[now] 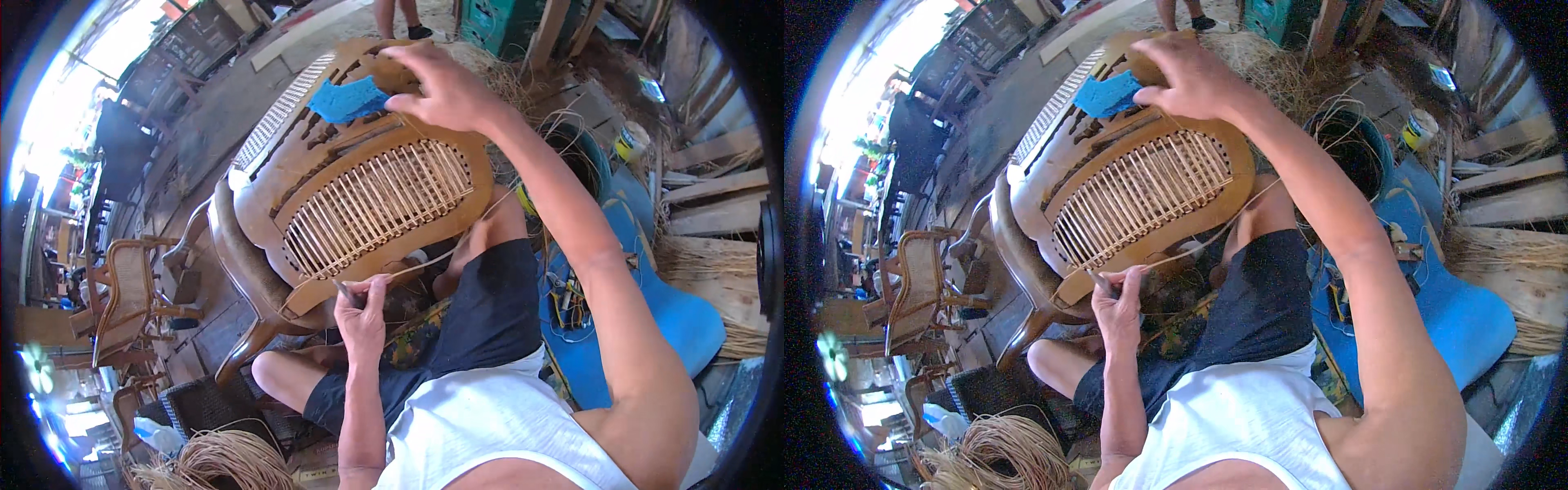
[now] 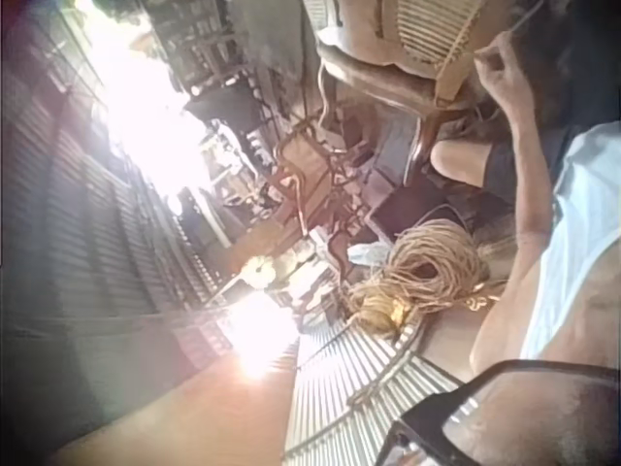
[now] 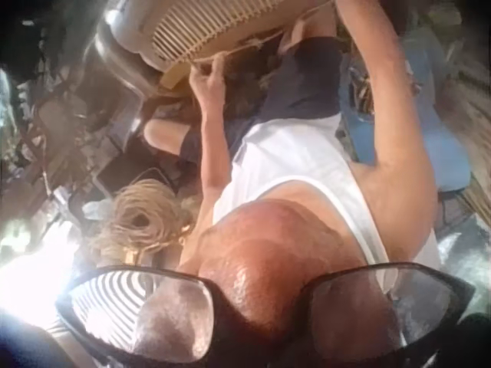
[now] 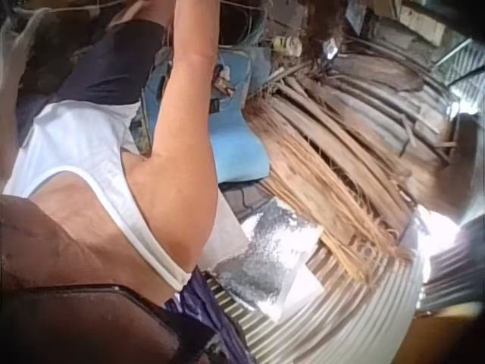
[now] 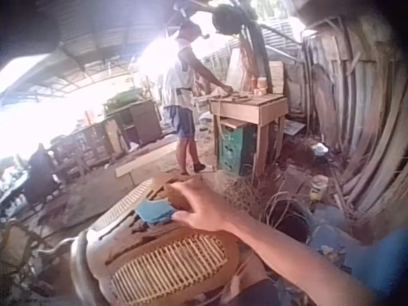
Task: The person weaves strips through the backrest of a wooden chair using a thin tool to thread and tighten them. They periodically trim excess material with a pair of snips and wipe the chair frame with a blue cloth.
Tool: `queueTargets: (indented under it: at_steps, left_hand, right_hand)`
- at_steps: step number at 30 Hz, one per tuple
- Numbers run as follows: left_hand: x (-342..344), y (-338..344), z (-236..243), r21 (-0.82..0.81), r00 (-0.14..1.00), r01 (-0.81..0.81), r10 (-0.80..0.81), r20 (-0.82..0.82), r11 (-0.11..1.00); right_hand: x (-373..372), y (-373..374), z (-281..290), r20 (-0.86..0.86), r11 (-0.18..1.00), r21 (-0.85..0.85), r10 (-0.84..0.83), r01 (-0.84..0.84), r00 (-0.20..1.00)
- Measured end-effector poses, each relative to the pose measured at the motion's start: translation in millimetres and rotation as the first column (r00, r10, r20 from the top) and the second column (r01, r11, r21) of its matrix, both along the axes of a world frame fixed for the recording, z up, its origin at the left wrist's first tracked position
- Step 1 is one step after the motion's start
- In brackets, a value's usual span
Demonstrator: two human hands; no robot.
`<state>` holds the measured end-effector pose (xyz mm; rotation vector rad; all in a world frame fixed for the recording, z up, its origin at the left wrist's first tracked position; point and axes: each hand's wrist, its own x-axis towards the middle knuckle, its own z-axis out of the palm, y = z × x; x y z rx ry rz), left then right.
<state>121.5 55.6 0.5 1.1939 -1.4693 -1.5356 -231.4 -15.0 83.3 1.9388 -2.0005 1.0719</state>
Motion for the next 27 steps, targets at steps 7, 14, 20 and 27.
queueTargets:
  at_steps: [7, 14, 20, 27]
  left_hand:
    - [6, -3, 12, 0.004, 0.999, 0.019, -0.019, 0.04, 1.0]
    - [35, -112, 53, -0.219, 0.985, 0.032, 0.006, 0.17, 0.975]
    - [-91, -166, 73, -0.188, 0.972, 0.185, -0.152, 0.176, 0.965]
    - [-91, -165, 95, -0.229, 0.89, 0.179, -0.257, -0.376, 0.957]
  right_hand:
    - [43, -100, 6, -0.488, 0.845, 0.519, 0.166, 0.132, 0.857]
    - [42, -79, 11, 0.843, 0.884, -0.228, 0.389, -0.409, 0.37]
    - [107, 33, -1, 0.956, 0.948, -0.239, 0.268, -0.211, 0.12]
    - [115, -1, 8, 0.689, 0.951, -0.17, 0.303, -0.259, 0.659]
